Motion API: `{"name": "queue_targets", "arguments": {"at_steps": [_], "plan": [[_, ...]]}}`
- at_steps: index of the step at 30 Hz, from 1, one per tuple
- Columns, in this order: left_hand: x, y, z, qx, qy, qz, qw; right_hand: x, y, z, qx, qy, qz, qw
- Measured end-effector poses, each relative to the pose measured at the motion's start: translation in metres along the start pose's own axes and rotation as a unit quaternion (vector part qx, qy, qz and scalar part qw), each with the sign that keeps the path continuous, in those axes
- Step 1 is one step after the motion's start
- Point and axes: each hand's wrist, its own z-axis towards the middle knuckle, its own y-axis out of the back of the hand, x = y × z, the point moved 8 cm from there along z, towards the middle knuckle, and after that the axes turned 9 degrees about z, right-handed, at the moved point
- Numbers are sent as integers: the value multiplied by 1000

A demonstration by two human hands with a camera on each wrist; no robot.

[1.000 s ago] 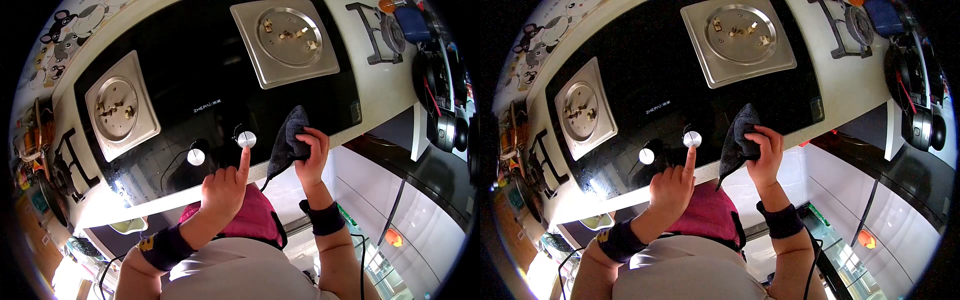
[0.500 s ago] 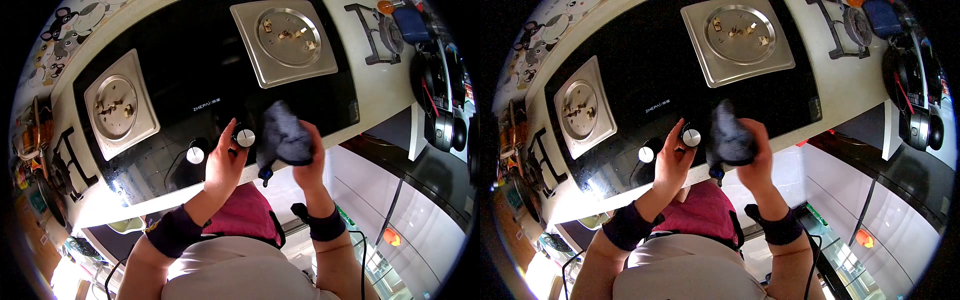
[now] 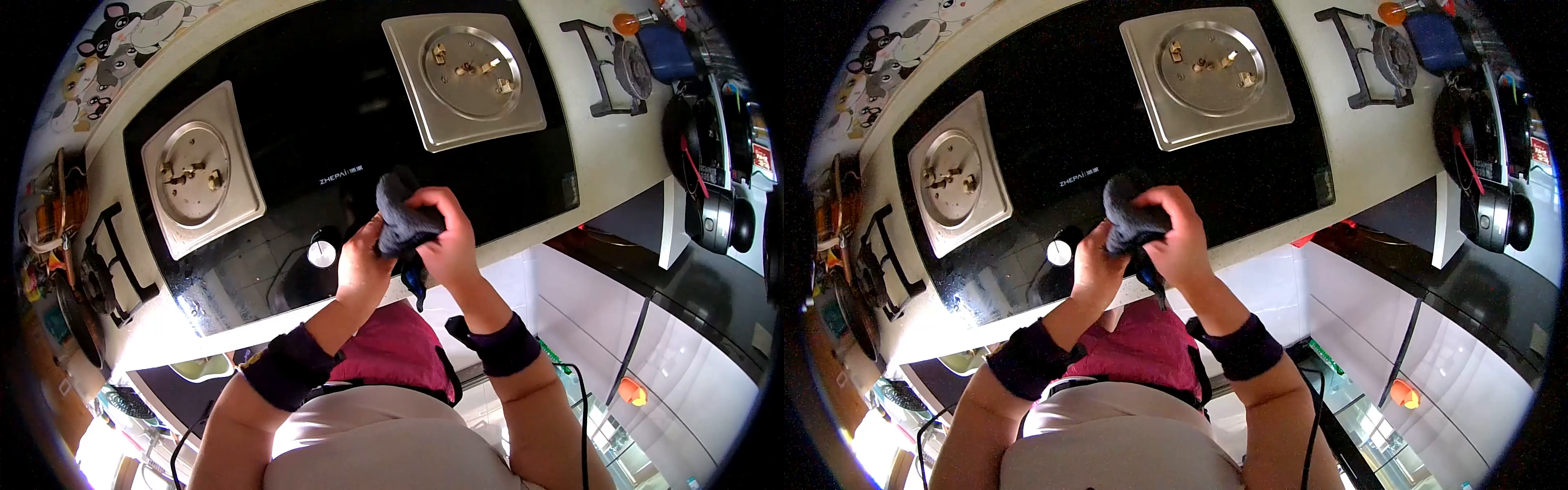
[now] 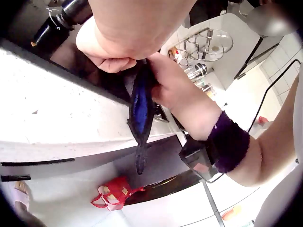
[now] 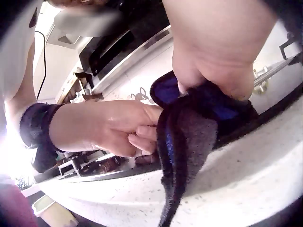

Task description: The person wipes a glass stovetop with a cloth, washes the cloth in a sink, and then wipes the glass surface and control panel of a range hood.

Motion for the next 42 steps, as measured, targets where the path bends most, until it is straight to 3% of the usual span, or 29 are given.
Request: {"name": "queue_targets", "arguments": {"at_steps": [1,5,8,13,16,19,21,24,28,31,33,36,39,42], "plan": [[6,-7,1,5,-12,-91,996,-3,4,-5,16,4,0,1000],[10,-11,1,3,-31,-115,993,0,2,-12,15,6,-22,1000],[8,-4,-1,10,4,42,999,-3,-3,-6,-5,-24,-30,999],[6,-6,0,-12,26,-141,990,-12,3,-15,5,-83,23,996],[-2,2,-1,-25,-26,26,999,-3,-3,-13,12,-48,-8,999],[-3,1,-1,-14,1,-9,1000,-3,-6,-8,0,-24,-46,999],[2,-2,0,-8,19,-12,1000,-15,-2,-11,-10,-71,3,997],[13,-12,-1,13,50,-124,991,-21,5,-14,-5,-109,73,991],[12,-9,2,-20,-25,-2,999,-13,0,-14,-12,-65,4,998],[9,-3,0,-14,-8,40,999,-4,-6,-4,-23,-33,-61,997],[8,-3,1,-14,-4,66,998,-16,-5,-4,-26,-54,-21,998],[8,-5,-1,15,35,2,999,-19,0,-10,-63,-67,5,996],[-4,-1,1,-36,-62,14,997,-12,6,-17,-97,-47,-6,994],[-3,-3,0,53,55,-16,997,-6,22,-29,-111,-42,-39,992]]}}
